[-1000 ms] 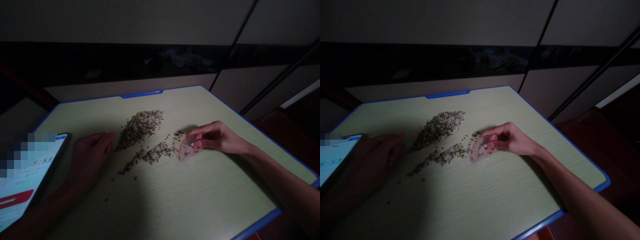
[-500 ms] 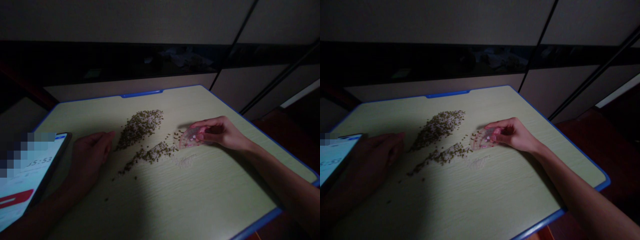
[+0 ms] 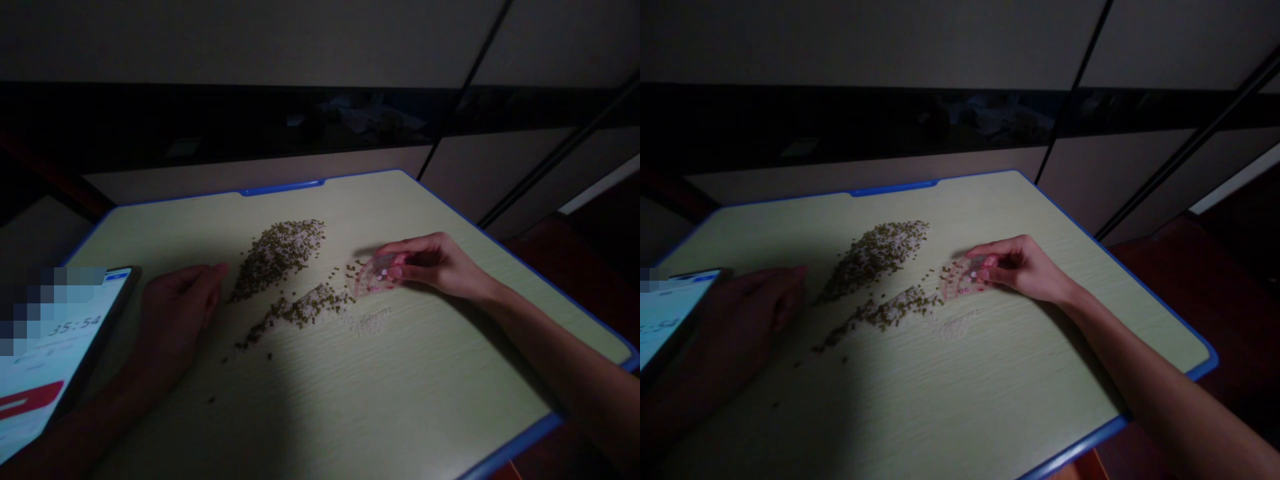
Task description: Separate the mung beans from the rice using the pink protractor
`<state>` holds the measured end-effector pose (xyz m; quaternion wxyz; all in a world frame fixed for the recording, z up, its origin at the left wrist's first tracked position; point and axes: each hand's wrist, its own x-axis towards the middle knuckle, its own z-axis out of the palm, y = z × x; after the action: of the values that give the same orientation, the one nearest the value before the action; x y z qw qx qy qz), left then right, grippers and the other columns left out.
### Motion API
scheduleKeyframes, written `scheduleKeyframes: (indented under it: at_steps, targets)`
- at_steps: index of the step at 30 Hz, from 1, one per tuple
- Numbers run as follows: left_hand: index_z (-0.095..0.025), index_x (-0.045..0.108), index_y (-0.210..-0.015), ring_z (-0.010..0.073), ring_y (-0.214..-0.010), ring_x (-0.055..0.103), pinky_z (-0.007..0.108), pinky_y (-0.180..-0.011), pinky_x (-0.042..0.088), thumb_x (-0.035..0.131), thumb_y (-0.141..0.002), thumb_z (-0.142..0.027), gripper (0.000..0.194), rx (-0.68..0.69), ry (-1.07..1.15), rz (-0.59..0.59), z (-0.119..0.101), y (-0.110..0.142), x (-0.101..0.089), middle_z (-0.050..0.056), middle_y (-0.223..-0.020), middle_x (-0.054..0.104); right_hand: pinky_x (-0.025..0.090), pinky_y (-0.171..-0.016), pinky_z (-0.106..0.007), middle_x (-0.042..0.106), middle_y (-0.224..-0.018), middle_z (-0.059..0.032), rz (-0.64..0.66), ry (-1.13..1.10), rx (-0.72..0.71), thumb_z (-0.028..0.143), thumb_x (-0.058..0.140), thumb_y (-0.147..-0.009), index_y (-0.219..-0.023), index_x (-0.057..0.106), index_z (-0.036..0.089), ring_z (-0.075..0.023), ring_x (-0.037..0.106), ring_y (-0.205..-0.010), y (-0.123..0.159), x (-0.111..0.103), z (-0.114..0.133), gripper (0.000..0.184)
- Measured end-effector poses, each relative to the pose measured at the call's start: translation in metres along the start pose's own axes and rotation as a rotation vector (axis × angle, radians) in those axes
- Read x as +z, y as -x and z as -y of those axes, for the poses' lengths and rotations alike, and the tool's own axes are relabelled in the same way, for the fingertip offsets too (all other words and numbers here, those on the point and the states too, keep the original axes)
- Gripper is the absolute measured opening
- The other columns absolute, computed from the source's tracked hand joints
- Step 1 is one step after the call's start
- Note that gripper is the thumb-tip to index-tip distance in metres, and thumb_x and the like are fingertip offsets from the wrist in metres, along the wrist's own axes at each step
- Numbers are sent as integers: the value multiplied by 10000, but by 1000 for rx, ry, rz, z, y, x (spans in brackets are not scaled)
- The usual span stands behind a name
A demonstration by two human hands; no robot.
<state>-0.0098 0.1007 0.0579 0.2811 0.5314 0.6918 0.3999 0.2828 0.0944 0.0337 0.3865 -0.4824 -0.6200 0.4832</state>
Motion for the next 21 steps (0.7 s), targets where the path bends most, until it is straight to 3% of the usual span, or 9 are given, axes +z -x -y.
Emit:
scheduleKeyframes:
  at_steps: [9,16,21]
  targets:
    - [-204,364,-359,70,-314,273,231,-377,214,506,-664,-347,366,26,31,2,7,-4,2,-75,-292,307,487,-545,-238,661,-627,-6,90,-120,18,127,680,-660,-906,719,156,-112,606,-567,1,-1,1,251]
    - [-209,361,-354,75,-310,270,236,-379,209,495,-668,-336,365,10,-8,-4,2,-1,2,-74,-287,302,427,-466,-208,640,-594,4,13,-54,-1,143,690,-662,-924,716,150,-86,554,-503,0,0,1,263]
    - [-210,362,-343,78,-311,271,236,-384,217,490,-667,-339,372,37,-16,0,1,0,2,-70,-282,304,460,-519,-232,647,-617,-1,83,-82,2,142,674,-670,-926,714,158,-107,586,-557,1,1,0,260]
